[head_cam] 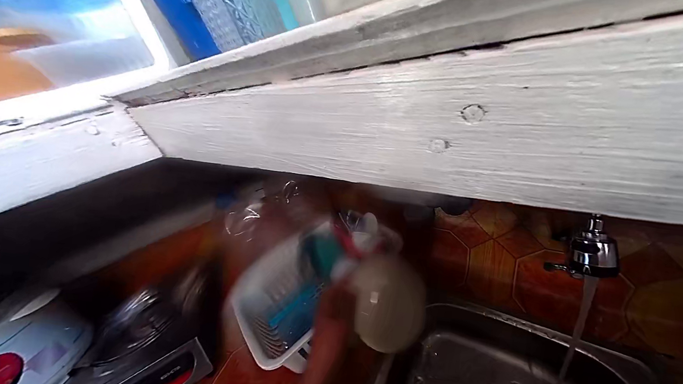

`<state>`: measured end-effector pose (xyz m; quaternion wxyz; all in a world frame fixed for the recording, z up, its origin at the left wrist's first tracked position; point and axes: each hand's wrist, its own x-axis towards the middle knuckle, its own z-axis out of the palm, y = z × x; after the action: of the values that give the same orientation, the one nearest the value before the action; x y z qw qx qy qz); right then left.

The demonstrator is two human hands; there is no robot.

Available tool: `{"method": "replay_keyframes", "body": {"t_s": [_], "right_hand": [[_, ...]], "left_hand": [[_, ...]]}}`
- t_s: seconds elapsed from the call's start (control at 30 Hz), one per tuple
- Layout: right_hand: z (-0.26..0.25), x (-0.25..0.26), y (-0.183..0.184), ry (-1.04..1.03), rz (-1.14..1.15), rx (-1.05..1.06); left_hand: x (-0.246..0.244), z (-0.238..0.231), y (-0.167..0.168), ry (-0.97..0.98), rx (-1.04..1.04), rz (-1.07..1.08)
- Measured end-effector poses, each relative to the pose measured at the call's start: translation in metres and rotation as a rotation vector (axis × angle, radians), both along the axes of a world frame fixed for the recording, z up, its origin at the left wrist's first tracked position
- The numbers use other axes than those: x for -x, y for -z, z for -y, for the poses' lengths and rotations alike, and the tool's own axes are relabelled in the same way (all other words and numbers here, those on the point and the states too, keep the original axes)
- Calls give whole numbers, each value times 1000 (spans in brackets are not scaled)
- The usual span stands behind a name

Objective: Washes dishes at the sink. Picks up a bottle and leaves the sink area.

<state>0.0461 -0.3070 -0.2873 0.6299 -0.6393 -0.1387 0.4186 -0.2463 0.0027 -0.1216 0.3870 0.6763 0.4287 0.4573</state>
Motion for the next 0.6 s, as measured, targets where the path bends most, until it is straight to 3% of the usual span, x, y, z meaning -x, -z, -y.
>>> {"method": "replay_keyframes", "body": {"t_s": [0.1,0.2,0.37,0.43,0.53,0.6], "right_hand": [[9,-6,0,66,-11,-1],[11,-7,-1,86,-12,22],[5,-2,1,112,-33,45],[3,-1,1,110,-38,49],[2,0,-3,111,-26,57],[4,-1,-1,113,-11,54]], "left_hand": [[51,-51,-38,-292,11,31],[91,-98,-53,-449,145,105],[144,-160,-16,-607,255,132],[150,-170,-12,-627,281,-157],[136,-169,-33,-568,299,-846],[130,-177,-28,-516,206,-961]]}}
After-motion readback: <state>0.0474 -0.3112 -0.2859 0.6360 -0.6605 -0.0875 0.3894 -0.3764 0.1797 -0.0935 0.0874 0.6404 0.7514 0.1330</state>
